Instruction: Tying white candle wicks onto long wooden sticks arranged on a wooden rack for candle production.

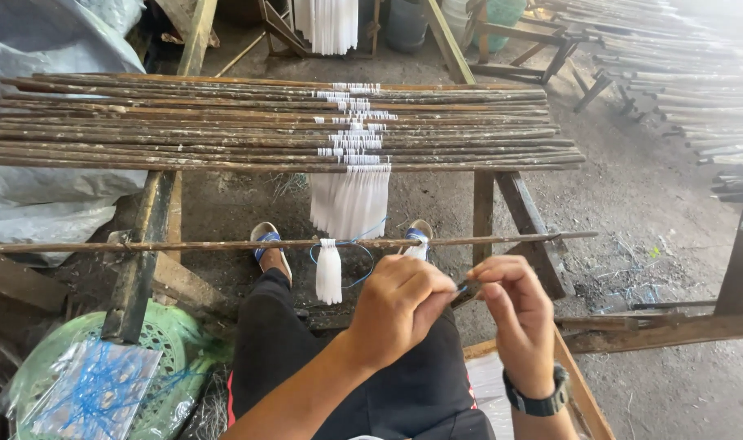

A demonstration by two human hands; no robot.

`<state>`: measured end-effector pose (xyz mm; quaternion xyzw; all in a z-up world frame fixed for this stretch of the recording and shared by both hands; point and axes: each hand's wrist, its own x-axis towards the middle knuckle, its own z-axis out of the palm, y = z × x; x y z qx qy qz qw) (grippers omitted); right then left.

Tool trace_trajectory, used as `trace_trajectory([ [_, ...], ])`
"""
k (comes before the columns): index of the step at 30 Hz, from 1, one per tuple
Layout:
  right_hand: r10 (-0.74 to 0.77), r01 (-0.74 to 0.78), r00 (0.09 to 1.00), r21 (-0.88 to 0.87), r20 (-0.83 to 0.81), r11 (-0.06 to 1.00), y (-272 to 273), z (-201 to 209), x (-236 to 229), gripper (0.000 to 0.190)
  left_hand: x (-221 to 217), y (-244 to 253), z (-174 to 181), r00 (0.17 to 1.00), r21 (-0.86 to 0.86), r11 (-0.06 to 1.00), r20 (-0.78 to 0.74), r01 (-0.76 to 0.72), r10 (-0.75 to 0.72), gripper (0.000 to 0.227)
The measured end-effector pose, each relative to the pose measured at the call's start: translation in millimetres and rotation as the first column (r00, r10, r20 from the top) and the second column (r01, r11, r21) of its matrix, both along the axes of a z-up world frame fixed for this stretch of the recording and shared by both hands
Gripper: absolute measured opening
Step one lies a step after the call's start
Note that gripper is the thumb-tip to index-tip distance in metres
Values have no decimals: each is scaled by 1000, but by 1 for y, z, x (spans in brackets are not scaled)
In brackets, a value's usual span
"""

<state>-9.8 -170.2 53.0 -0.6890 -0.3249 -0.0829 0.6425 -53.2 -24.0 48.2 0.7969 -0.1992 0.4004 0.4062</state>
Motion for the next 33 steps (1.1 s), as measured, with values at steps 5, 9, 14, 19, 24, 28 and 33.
trace_trajectory([
  [5, 259, -225, 839, 128, -478, 966, 4, -57, 0, 21, -23, -8, -16, 996, 70, 995, 58, -68, 64, 5],
  [9, 608, -259, 497, 563, -619, 785, 14, -71, -2, 18, -34, -10, -20, 993, 57, 993, 59, -104, 100, 8],
  [14, 458, -186, 627, 450, -630, 873, 16, -82, 0, 10, -36, -12, -28, 997, -20, 997, -26, -73, 72, 8],
  [19, 79, -87, 942, -11, -325, 996, 8, -76, 11, 11, -11, -4, -36, 987, -299, 948, -84, 106, -137, 9],
  [24, 234, -172, 899, 192, -372, 966, 6, -77, 25, 12, 33, -3, -43, 960, -387, 907, -145, 168, -239, 8],
  [28, 269, -142, 903, 358, -336, 923, 5, -92, 42, 11, 67, -11, -64, 957, -525, 841, -151, 133, -246, 2],
  [33, 430, -194, 814, 515, -391, 835, -2, -96, 51, 9, 85, -13, -82, 911, -574, 802, -223, 165, -347, 7],
])
